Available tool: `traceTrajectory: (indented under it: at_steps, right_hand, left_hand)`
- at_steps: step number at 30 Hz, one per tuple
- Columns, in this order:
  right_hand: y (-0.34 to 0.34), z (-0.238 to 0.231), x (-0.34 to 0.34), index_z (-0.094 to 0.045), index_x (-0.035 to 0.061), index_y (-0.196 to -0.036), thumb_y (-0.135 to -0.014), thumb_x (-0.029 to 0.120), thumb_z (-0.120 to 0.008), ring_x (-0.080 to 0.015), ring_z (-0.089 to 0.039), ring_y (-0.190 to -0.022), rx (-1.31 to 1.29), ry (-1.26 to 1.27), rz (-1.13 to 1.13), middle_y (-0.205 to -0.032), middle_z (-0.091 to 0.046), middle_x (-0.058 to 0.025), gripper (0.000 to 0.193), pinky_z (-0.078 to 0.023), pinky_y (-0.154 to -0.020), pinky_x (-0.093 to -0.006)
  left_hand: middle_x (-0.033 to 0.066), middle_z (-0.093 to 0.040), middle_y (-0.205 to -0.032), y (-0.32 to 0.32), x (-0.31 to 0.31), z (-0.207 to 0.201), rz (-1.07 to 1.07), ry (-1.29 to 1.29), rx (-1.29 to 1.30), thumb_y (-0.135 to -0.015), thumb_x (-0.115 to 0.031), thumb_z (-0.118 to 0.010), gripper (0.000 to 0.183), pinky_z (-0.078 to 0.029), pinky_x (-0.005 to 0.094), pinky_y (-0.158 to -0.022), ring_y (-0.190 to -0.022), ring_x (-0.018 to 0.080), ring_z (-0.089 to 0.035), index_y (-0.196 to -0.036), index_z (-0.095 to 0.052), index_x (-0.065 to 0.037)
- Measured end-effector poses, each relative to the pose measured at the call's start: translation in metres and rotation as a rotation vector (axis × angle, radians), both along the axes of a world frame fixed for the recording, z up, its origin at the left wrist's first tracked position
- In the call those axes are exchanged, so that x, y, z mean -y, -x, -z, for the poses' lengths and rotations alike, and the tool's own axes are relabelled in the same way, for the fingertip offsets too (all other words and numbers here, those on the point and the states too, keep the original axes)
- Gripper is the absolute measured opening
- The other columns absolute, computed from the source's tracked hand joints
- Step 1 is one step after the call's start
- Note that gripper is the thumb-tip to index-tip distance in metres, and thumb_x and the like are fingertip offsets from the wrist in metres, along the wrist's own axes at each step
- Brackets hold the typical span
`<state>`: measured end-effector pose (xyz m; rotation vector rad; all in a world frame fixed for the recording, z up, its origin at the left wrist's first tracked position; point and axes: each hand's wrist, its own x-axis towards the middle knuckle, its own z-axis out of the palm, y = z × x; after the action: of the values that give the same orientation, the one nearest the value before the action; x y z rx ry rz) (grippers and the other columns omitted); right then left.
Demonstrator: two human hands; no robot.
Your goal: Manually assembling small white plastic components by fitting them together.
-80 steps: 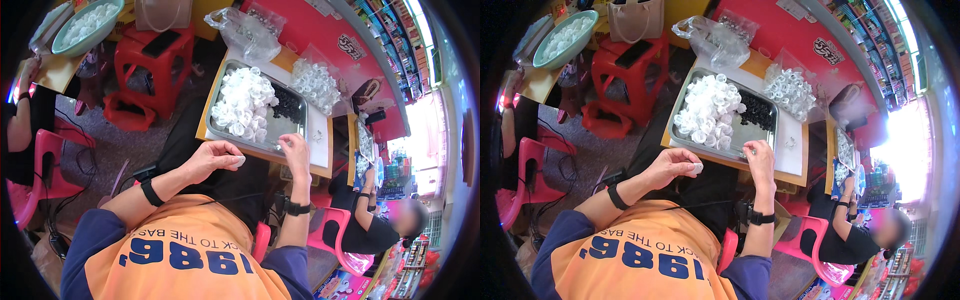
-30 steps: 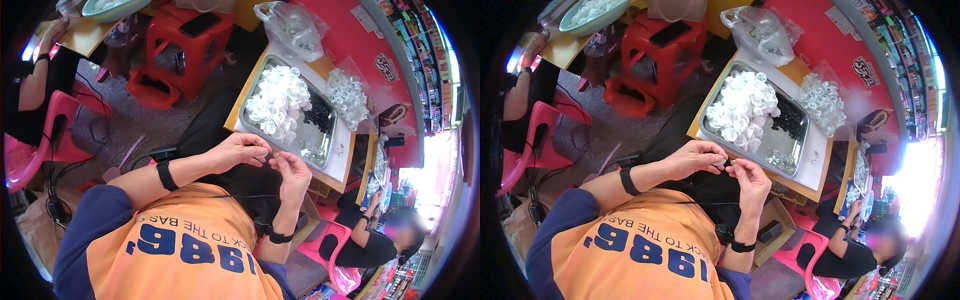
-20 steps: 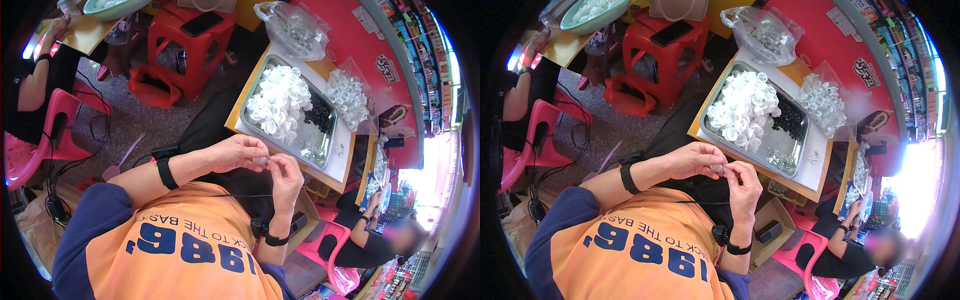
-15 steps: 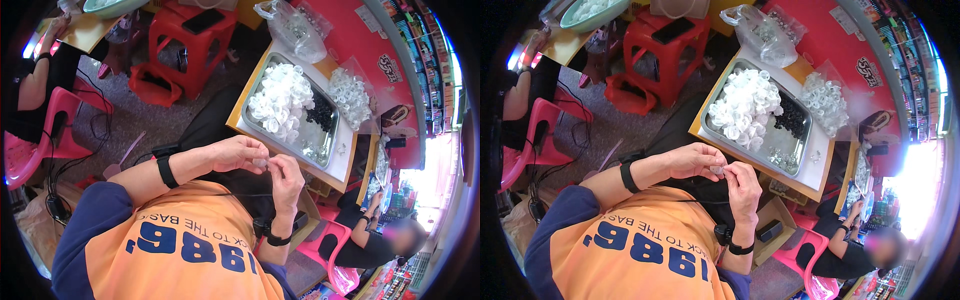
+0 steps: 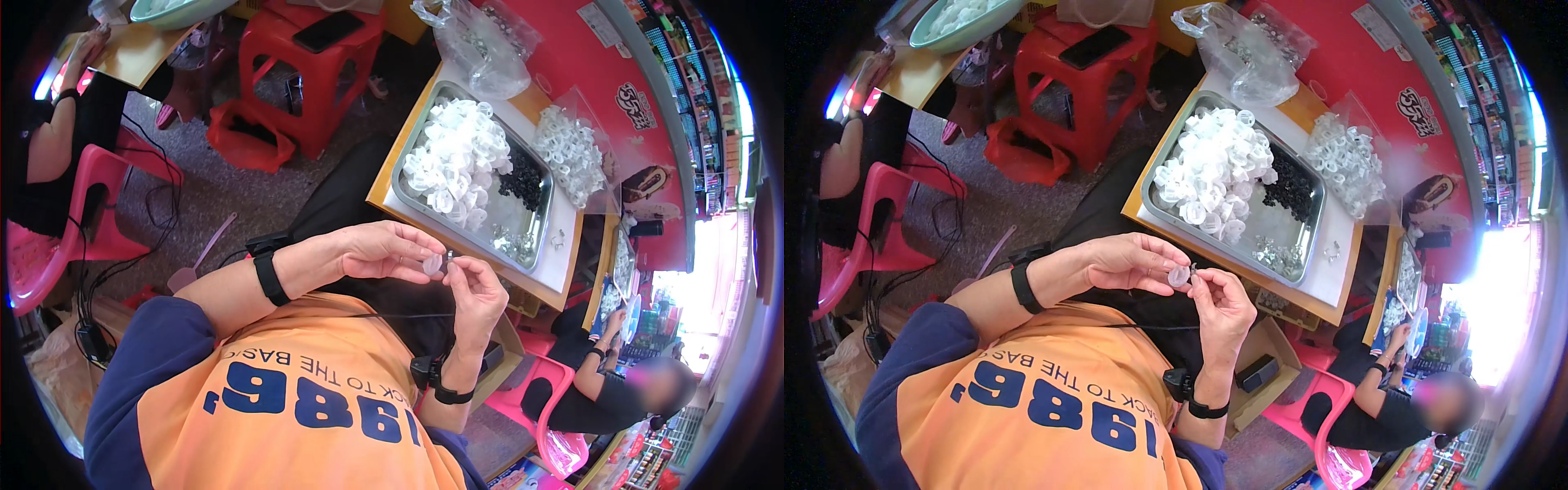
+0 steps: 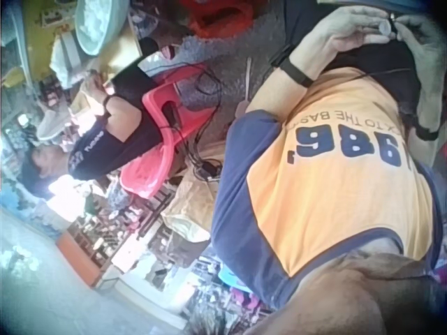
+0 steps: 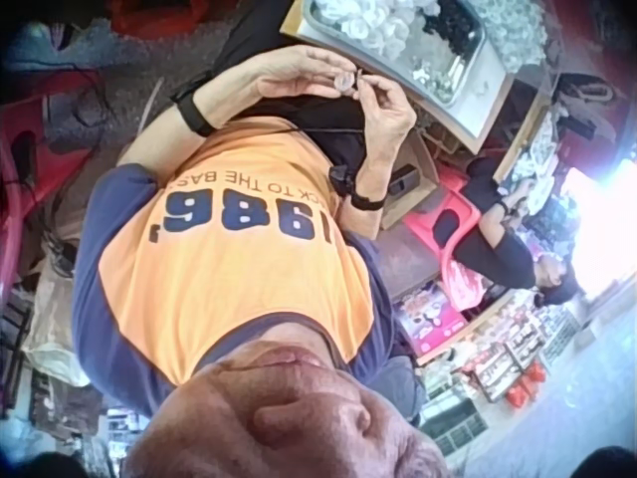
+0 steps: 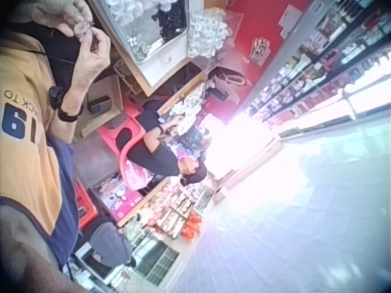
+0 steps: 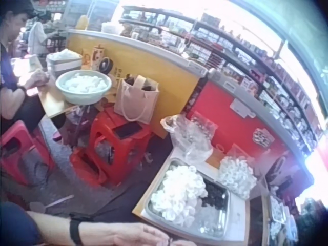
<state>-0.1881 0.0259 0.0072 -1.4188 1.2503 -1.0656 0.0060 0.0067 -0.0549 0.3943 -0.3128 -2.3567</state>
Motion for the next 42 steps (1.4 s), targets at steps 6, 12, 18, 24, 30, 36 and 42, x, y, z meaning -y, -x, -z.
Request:
traceTrajectory:
  at_steps: [6, 12, 18, 24, 30, 36, 42]
  right_hand:
    - [-0.001, -0.002, -0.005, -0.068, -0.0019, -0.094, -0.082, -0.008, -0.070, -0.0082, -0.060, -0.068, -0.252, 0.216, -0.023, -0.091, -0.064, -0.0050, 0.014, -0.049, -0.063, -0.0205]
    - [-0.014, -0.010, -0.008, -0.067, 0.0002, -0.091, -0.080, -0.006, -0.072, -0.0073, -0.049, -0.056, -0.487, 0.342, -0.064, -0.088, -0.062, -0.0047, 0.013, -0.042, -0.053, -0.0232]
    - [-0.014, -0.008, -0.008, -0.067, 0.0005, -0.091, -0.081, -0.005, -0.072, -0.0078, -0.047, -0.054, -0.534, 0.402, -0.077, -0.088, -0.062, -0.0051, 0.013, -0.041, -0.052, -0.0232]
    - [-0.012, -0.002, -0.006, -0.066, 0.0008, -0.090, -0.079, -0.003, -0.073, -0.0213, -0.062, -0.070, -0.645, 0.563, -0.123, -0.086, -0.063, -0.0092, 0.013, -0.050, -0.062, -0.0320]
    - [-0.006, 0.000, -0.001, -0.067, 0.0012, -0.091, -0.077, -0.002, -0.073, -0.0254, -0.063, -0.077, -0.700, 0.638, -0.238, -0.086, -0.063, -0.0094, 0.016, -0.052, -0.068, -0.0343]
    - [-0.005, -0.003, -0.008, -0.069, 0.0020, -0.096, -0.077, 0.000, -0.074, -0.0260, -0.063, -0.079, -0.791, 0.649, -0.260, -0.089, -0.062, -0.0096, 0.020, -0.051, -0.069, -0.0351]
    - [-0.009, -0.001, -0.010, -0.069, 0.0047, -0.100, -0.078, 0.004, -0.076, -0.0235, -0.060, -0.076, -0.670, 0.597, -0.100, -0.091, -0.060, -0.0077, 0.023, -0.049, -0.067, -0.0343]
  left_hand:
    - [0.0137, -0.065, -0.114, 0.000, 0.002, -0.001, 0.016, -0.016, -0.020, -0.094, -0.010, -0.062, 0.030, -0.058, 0.0378, -0.091, -0.106, 0.0260, -0.066, -0.122, -0.059, 0.001]
    - [0.0117, -0.066, -0.114, 0.005, 0.002, 0.009, -0.060, 0.011, 0.037, -0.092, -0.009, -0.065, 0.031, -0.053, 0.0336, -0.099, -0.107, 0.0183, -0.064, -0.120, -0.060, 0.002]
    - [0.0112, -0.066, -0.114, 0.004, 0.003, 0.008, -0.068, 0.051, 0.077, -0.092, -0.009, -0.065, 0.029, -0.050, 0.0311, -0.101, -0.108, 0.0176, -0.064, -0.119, -0.061, 0.003]
    - [0.0118, -0.066, -0.115, 0.004, 0.002, 0.008, -0.066, 0.063, 0.124, -0.094, -0.009, -0.063, 0.029, -0.051, 0.0307, -0.100, -0.108, 0.0177, -0.064, -0.120, -0.061, 0.004]
    - [0.0121, -0.066, -0.114, 0.004, 0.003, 0.012, -0.043, 0.041, 0.134, -0.094, -0.011, -0.063, 0.029, -0.052, 0.0311, -0.100, -0.107, 0.0176, -0.065, -0.118, -0.063, 0.004]
    - [0.0124, -0.066, -0.114, 0.004, 0.007, 0.017, -0.078, 0.022, 0.079, -0.094, -0.012, -0.064, 0.029, -0.053, 0.0309, -0.099, -0.107, 0.0185, -0.065, -0.118, -0.062, 0.004]
    - [0.0124, -0.065, -0.116, 0.001, 0.004, 0.012, -0.035, 0.025, 0.000, -0.094, -0.017, -0.064, 0.035, -0.054, 0.0318, -0.097, -0.108, 0.0187, -0.065, -0.121, -0.059, 0.005]
